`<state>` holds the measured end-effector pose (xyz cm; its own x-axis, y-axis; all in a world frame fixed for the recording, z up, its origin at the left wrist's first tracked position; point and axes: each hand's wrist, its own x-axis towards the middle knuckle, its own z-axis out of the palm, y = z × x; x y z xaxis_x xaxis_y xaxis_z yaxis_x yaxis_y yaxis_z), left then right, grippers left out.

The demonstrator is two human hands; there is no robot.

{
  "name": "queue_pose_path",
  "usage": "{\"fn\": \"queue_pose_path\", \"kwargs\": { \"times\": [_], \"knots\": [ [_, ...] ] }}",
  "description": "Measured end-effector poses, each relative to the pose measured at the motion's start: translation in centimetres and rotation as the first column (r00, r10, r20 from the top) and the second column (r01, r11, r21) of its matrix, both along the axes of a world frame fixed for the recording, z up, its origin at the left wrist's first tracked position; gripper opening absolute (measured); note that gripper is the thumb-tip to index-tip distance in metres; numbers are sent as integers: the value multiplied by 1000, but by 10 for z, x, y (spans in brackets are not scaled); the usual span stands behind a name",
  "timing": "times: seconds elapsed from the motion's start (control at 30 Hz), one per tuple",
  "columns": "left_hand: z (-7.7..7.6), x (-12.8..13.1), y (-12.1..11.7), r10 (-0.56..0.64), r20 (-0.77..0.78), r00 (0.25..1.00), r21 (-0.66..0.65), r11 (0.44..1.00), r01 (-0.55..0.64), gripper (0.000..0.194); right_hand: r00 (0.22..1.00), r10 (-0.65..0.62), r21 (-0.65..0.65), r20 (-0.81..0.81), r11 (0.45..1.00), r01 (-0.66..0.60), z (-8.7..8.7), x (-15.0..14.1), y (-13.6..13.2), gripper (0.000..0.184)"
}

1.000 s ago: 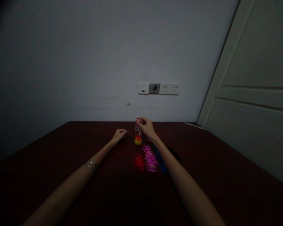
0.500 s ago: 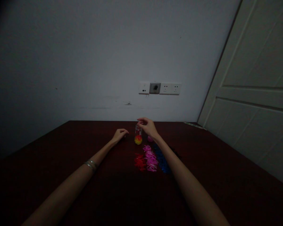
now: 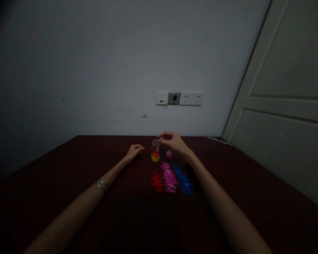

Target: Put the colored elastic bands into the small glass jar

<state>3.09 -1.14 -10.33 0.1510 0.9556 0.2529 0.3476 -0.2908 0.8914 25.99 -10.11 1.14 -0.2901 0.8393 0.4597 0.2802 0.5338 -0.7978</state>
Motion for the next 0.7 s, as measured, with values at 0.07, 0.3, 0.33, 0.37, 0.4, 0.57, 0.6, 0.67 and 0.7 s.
{"fn": "queue_pose_path", "kwargs": {
  "times": [0.07,0.3,0.33,0.37,0.4,0.57,0.6,0.67,0.7],
  "knots": [
    [-1,0,1,-3,-5,1000,2,1000,3,22,984,127,-106,128,988,-113,3,6,-12,27],
    [-2,2,0,0,-46,999,6,1000,0,21,692,358,-282,627,932,-227,-20,1,-33,32],
    [-2,2,0,3,-51,999,0,1000,-3,21,662,345,-269,665,938,-218,-25,-2,-34,34],
    [-1,2,0,4,-55,998,-7,1000,-4,21,640,330,-254,694,944,-211,-30,-4,-34,36],
    [-2,2,0,4,-58,998,-12,1000,-5,21,624,318,-242,714,948,-206,-33,-6,-35,37],
    [-2,1,0,2,-56,998,-3,1000,-2,21,554,301,-230,777,953,-195,-41,-11,-40,43],
    [-2,1,0,0,-55,999,-2,1000,0,22,542,295,-227,787,955,-190,-42,-12,-42,43],
    [-2,1,0,-6,-54,999,-2,1000,6,22,522,283,-223,805,959,-176,-42,-13,-43,40],
    [-1,1,0,-9,-54,999,0,1000,9,22,513,279,-221,811,960,-172,-42,-13,-44,39]
  ]
}}
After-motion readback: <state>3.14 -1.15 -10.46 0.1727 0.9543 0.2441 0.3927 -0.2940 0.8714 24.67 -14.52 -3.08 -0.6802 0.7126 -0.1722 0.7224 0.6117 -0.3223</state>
